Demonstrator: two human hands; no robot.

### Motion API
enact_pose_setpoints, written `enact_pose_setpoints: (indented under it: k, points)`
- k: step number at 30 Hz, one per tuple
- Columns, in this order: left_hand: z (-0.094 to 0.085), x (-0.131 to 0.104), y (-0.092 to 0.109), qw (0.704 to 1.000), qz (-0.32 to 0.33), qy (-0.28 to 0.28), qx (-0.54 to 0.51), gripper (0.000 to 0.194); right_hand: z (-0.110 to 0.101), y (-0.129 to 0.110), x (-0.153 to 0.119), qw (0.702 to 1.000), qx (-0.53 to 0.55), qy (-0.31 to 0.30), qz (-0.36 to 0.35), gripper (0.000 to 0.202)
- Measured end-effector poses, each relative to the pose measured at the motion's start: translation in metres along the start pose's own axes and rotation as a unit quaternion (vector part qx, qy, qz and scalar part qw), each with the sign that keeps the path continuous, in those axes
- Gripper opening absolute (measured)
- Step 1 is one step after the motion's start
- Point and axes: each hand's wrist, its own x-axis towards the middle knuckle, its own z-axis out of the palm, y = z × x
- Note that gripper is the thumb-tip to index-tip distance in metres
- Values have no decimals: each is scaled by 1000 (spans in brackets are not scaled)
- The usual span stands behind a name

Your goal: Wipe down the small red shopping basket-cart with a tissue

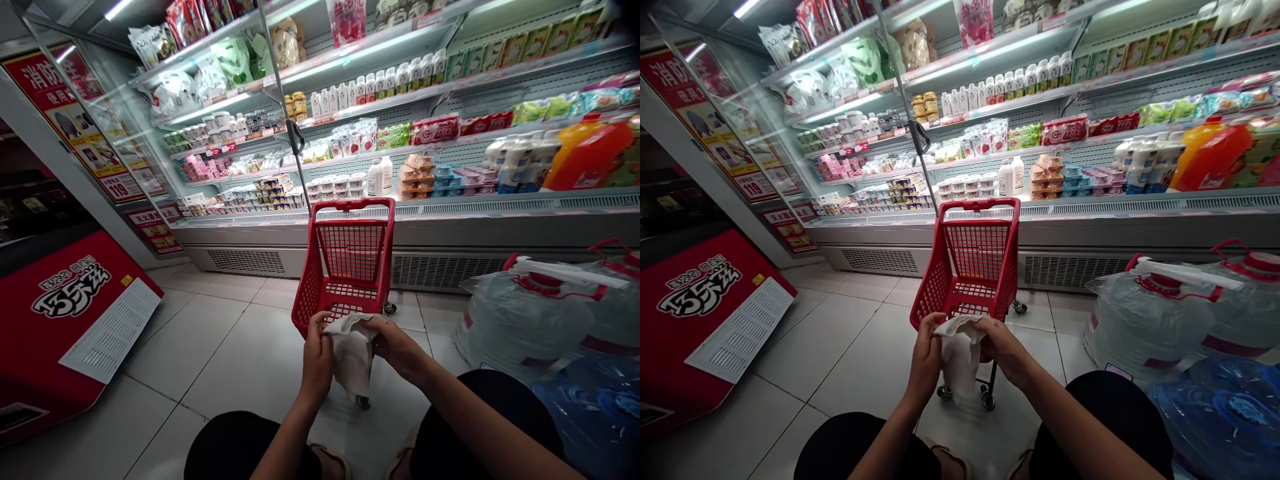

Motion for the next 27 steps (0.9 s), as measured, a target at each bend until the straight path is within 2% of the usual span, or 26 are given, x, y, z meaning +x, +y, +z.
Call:
enact_pose_setpoints:
  k: [3,8,11,13,14,15,17,19,20,21,22,24,25,27]
  points:
    - [2,-3,2,999,-15,-28,-45,32,5,-1,-1,999,33,13,18,31]
    - [5,-10,8,981,-59,-121,-138,52,6,-4,-4,996,77,49,-7,40]
    - [6,-12,7,971,-72,-146,-177,60,0,-1,-10,995,102,-1,22,44]
    - [1,-11,2,970,-71,-141,-183,69,-8,0,-13,995,84,-31,49,46]
    - [-4,-9,-2,976,-58,-124,-167,71,-14,-1,-13,996,70,-27,52,48]
    - [-11,-5,-6,985,-36,-99,-135,70,-20,-4,-12,998,57,-2,38,49]
    - [-29,3,-14,998,30,-42,-21,59,-34,-12,-8,993,17,112,-45,53]
    - [-50,13,-23,981,119,-37,150,47,-51,-22,0,950,-87,245,-170,53]
    - [-59,18,-28,957,167,-56,232,42,-59,-25,5,916,-168,282,-229,51]
    - [-66,23,-33,927,211,-77,299,41,-67,-25,9,881,-261,282,-276,47]
    - [-71,27,-38,898,245,-97,353,42,-74,-23,14,846,-357,246,-310,44]
    - [-75,32,-48,855,286,-120,417,45,-84,-10,21,779,-505,127,-349,44]
    - [-74,34,-54,844,292,-121,433,44,-86,1,22,750,-552,81,-356,48]
    - [-69,35,-62,839,289,-107,449,35,-83,25,20,708,-609,49,-355,57]
